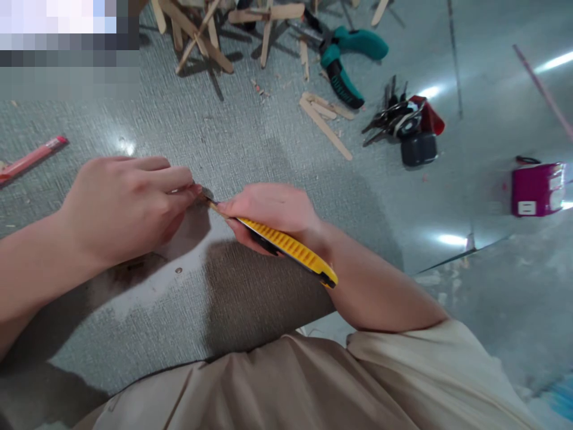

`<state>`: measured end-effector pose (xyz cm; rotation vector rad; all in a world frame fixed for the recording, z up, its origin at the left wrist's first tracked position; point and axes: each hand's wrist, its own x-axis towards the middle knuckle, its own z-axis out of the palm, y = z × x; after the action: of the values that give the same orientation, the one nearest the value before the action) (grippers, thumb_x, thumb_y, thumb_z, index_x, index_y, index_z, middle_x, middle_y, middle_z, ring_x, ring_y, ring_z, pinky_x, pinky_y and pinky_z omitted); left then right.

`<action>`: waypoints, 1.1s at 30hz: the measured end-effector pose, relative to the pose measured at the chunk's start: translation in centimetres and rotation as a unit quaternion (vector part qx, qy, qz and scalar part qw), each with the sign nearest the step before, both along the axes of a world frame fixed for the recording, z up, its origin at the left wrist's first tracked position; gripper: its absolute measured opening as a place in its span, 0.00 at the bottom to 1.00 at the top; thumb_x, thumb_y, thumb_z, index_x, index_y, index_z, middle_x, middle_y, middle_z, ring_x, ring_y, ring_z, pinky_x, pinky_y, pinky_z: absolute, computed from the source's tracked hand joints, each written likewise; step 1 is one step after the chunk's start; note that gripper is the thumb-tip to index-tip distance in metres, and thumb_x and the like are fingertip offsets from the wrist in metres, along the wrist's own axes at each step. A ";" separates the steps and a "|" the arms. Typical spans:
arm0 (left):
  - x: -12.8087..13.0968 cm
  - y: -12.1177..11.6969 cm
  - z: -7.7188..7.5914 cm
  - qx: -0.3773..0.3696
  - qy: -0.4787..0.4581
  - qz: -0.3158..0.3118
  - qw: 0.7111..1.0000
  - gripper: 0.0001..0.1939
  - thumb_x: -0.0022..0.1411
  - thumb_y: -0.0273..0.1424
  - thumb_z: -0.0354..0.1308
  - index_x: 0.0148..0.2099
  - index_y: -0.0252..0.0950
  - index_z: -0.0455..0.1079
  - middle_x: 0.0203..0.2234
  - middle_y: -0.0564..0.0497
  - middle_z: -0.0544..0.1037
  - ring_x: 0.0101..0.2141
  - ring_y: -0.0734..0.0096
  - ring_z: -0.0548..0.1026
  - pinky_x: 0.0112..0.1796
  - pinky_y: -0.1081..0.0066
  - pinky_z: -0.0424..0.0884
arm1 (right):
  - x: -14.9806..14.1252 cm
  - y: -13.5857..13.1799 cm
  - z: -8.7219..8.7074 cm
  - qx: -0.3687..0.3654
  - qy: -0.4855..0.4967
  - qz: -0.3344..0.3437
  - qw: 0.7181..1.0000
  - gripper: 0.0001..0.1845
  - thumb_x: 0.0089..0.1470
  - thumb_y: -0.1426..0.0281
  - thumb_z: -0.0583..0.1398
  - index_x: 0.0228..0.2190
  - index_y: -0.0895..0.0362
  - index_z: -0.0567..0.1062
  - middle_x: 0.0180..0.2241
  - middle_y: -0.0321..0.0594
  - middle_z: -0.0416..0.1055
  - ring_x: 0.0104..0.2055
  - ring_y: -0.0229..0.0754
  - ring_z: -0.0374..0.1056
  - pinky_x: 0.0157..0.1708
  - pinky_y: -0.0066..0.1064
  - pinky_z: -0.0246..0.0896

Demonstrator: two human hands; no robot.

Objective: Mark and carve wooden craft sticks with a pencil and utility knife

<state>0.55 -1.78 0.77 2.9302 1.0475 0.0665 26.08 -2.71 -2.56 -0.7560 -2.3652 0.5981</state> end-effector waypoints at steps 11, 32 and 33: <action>-0.1 0.1 0.0 -0.017 0.008 -0.002 1.000 0.19 0.71 0.24 0.47 0.32 0.35 0.77 0.30 0.49 0.77 0.34 0.64 0.77 0.29 0.68 0.61 | -0.7 -0.3 0.2 0.041 0.060 -0.021 0.997 0.16 0.62 0.73 0.61 0.49 0.44 0.76 0.31 0.30 0.82 0.27 0.40 0.78 0.31 0.30 0.78; -0.9 0.6 0.0 -0.099 -0.067 0.035 0.992 0.20 0.73 0.35 0.46 0.35 0.39 0.79 0.22 0.53 0.76 0.22 0.71 0.71 0.26 0.70 0.60 | -0.3 -1.8 1.4 0.046 0.032 -0.239 0.969 0.05 0.63 0.67 0.63 0.41 0.46 0.80 0.35 0.37 0.83 0.36 0.47 0.82 0.36 0.38 0.81; -1.0 1.0 -0.3 -0.078 -0.082 0.036 0.993 0.20 0.74 0.37 0.46 0.39 0.40 0.80 0.27 0.51 0.79 0.27 0.68 0.75 0.28 0.69 0.63 | -0.2 -1.8 1.3 0.049 0.034 -0.241 0.969 0.05 0.63 0.66 0.63 0.41 0.46 0.80 0.35 0.36 0.83 0.35 0.46 0.82 0.35 0.38 0.80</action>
<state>-0.45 -0.79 0.43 2.6965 1.0790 0.2120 25.85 -4.53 -1.22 -1.1917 -2.0232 0.2906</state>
